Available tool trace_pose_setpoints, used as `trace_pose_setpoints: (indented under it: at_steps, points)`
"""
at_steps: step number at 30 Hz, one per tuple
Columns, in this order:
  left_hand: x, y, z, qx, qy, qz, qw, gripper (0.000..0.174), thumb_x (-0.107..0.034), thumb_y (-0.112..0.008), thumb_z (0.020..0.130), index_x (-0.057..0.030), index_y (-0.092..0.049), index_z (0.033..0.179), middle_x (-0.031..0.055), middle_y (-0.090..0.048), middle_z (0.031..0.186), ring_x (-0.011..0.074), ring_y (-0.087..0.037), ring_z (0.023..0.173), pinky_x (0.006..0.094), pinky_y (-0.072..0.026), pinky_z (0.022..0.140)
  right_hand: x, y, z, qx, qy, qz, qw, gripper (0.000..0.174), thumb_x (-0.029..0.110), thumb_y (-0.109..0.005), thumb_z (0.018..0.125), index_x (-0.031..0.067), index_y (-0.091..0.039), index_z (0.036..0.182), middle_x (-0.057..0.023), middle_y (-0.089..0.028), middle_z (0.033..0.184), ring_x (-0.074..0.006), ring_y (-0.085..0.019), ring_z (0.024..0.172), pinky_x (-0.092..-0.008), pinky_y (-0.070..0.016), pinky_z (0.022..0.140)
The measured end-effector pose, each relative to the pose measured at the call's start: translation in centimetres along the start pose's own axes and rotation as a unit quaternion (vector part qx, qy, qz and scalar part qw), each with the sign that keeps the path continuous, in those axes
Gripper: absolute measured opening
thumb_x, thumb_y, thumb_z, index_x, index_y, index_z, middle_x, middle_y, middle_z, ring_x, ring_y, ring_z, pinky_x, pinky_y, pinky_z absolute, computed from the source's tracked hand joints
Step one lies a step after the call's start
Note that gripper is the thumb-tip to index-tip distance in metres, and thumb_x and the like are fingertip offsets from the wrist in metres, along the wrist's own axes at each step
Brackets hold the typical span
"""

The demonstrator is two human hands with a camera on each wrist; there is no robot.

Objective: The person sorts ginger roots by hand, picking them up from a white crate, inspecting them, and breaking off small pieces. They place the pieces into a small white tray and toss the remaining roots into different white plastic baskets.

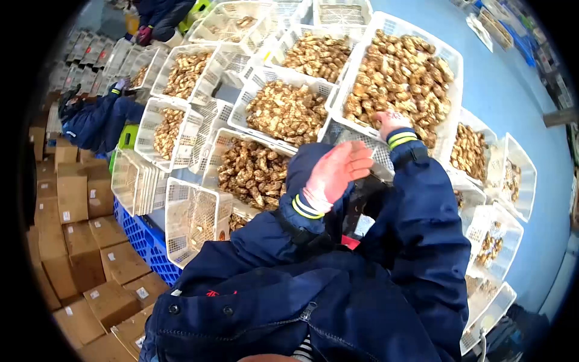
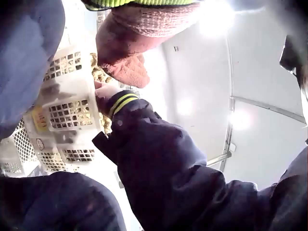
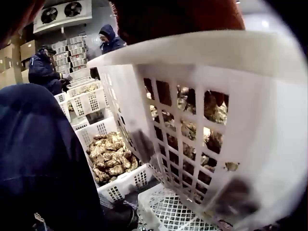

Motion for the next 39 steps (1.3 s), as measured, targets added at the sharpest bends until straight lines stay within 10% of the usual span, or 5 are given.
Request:
trace_pose_setpoints:
  at_steps: [9,12,17,28,39]
  points:
    - [-0.9,-0.1,-1.2,-0.008,0.006,0.013,1.0,0.039,-0.032,-0.044,0.09,-0.0017,-0.047,0.115,0.0147,-0.053,0.113,0.026,-0.052,0.103,0.0365,-0.0406,0.088,-2.1,0.8,-0.3,-0.074,-0.096,0.119,0.985,0.027,0.028,-0.054,0.077,0.0225,-0.061,0.102,-0.0089,-0.062,0.1,-0.0228,-0.058,0.094,-0.0327,-0.0447,0.081]
    - [-1.3,1.2,-1.4,-0.015,-0.023,-0.002,1.0,0.039,-0.031,-0.043,0.09,-0.0022,-0.046,0.117,0.0137,-0.051,0.116,0.0256,-0.05,0.105,0.0363,-0.0391,0.09,-4.6,1.3,-2.0,-0.144,-0.012,0.628,0.765,0.036,0.012,-0.061,0.078,0.0068,-0.054,0.114,-0.0002,-0.062,0.093,-0.0083,-0.055,0.079,-0.0262,-0.0448,0.071]
    - [-0.2,1.0,-0.5,-0.038,-0.012,0.068,0.997,0.039,-0.027,-0.046,0.089,-0.0028,-0.045,0.119,0.0146,-0.051,0.117,0.0264,-0.05,0.107,0.0372,-0.0396,0.09,-4.6,3.5,-6.3,-0.103,0.043,0.821,0.56,0.048,0.02,-0.062,0.08,0.0011,-0.045,0.121,-0.003,-0.057,0.1,-0.0136,-0.054,0.093,-0.0295,-0.0449,0.08]
    - [1.9,-1.2,-0.3,-0.001,0.075,0.176,0.982,0.041,-0.034,-0.054,0.086,-0.0012,-0.05,0.11,0.0121,-0.059,0.099,0.0229,-0.059,0.089,0.0339,-0.0467,0.076,4.1,5.4,-12.8,-0.023,0.077,0.559,0.825,0.035,0.012,-0.054,0.085,-0.0028,-0.049,0.116,-0.0079,-0.056,0.108,-0.014,-0.053,0.1,-0.0252,-0.0408,0.086]
    - [1.9,-1.3,-1.7,-0.032,0.09,0.236,0.967,0.038,-0.035,-0.056,0.085,-0.0002,-0.054,0.1,0.0069,-0.06,0.083,0.0133,-0.057,0.067,0.0257,-0.0461,0.061,-2.7,3.0,-13.7,-0.191,-0.035,0.697,0.69,0.04,0.027,-0.052,0.086,-0.0004,-0.05,0.116,-0.0087,-0.061,0.097,-0.0153,-0.058,0.087,-0.0251,-0.0441,0.077]
Point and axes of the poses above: each hand's wrist, its own z-axis towards the middle knuckle, its own y-axis out of the back of the hand, x = y × z, the point moved 6 cm from there along z, towards the middle knuckle
